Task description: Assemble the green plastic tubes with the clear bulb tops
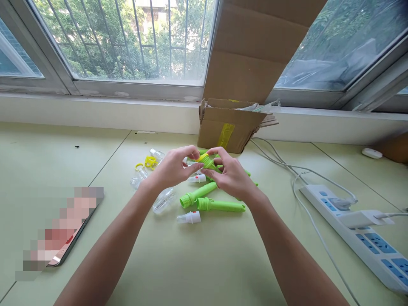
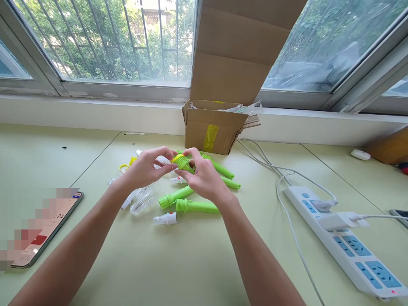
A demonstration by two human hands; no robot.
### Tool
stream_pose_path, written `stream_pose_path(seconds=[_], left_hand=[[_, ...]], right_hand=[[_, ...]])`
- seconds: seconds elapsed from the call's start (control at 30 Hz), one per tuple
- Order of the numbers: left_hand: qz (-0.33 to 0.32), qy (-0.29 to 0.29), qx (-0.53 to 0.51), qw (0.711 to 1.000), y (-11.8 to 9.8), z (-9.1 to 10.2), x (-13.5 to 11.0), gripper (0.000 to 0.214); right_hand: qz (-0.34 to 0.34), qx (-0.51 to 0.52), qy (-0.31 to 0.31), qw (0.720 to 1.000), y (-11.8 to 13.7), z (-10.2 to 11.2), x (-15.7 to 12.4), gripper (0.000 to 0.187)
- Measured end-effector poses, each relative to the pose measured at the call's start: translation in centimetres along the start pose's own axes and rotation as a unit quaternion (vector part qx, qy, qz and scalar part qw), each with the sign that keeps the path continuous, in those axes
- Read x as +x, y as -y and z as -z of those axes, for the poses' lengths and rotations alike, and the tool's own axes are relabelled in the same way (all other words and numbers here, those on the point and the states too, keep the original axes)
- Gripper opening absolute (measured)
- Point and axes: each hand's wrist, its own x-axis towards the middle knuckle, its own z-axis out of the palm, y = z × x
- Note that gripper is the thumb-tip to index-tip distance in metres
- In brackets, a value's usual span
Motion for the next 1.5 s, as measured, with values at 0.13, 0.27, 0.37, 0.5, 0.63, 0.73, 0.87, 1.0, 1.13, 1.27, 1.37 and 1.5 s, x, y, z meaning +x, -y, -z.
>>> stream_pose_path(seconds=[0.13, 0.27, 0.37, 0.5, 0.63, 0.73, 0.87, 1.0, 1.13, 1.27, 1.37, 1.5], left_hand=[[0.005, -0.008, -0.011, 1.000, 0.2, 0.3, 0.1, 0.016], [0.011, -0.020, -0.048, 0.999, 0.1, 0.6, 0.2, 0.020], [0.013, -0.023, -0.076, 0.997, 0.0, 0.5, 0.2, 0.023], [0.029, -0.012, -0.129, 0.991, -0.1, 0.2, 0.3, 0.028], [0.032, -0.010, -0.144, 0.989, 0.0, -0.4, 0.3, 0.024], [0.006, -0.038, -0.092, 0.995, 0.1, -0.5, 0.2, 0.015], [-0.037, -0.050, -0.014, 0.998, 0.0, -0.1, 0.1, 0.006], [-0.053, -0.039, 0.002, 0.998, 0.0, -0.1, 0.0, 0.004], [-0.086, -0.050, 0.021, 0.995, 0.3, -0.8, 0.0, 0.003], [-0.071, -0.046, 0.022, 0.996, 0.5, -1.0, 0.0, 0.004], [-0.025, -0.054, -0.015, 0.998, 0.4, -1.1, 0.1, 0.009], [0.003, -0.095, -0.067, 0.993, 0.0, -1.8, 0.3, 0.013]], right_hand=[[-0.006, 0.042, -0.005, 0.999, -0.1, 0.0, 0.0, 0.039], [-0.005, 0.064, -0.022, 0.998, 0.3, -0.1, -0.2, 0.040], [-0.005, 0.078, -0.036, 0.996, 0.6, -0.1, -0.2, 0.041], [-0.003, 0.113, -0.051, 0.992, 0.8, -0.2, -0.2, 0.043], [-0.003, 0.096, -0.065, 0.993, 0.6, -0.4, 0.0, 0.042], [0.006, -0.007, -0.077, 0.997, 0.3, -0.4, 0.1, 0.042], [0.036, -0.128, -0.081, 0.988, 0.3, -0.4, 0.0, 0.041], [0.067, -0.205, -0.107, 0.970, 0.7, -0.7, -0.2, 0.049], [0.072, -0.234, -0.103, 0.964, 0.8, -0.9, -0.3, 0.051], [0.041, -0.244, -0.116, 0.962, 0.3, -0.7, -0.1, 0.055], [0.041, -0.270, -0.127, 0.954, 0.1, -0.2, -0.1, 0.045], [0.055, -0.345, -0.135, 0.927, 0.4, 0.0, -0.2, 0.041]])
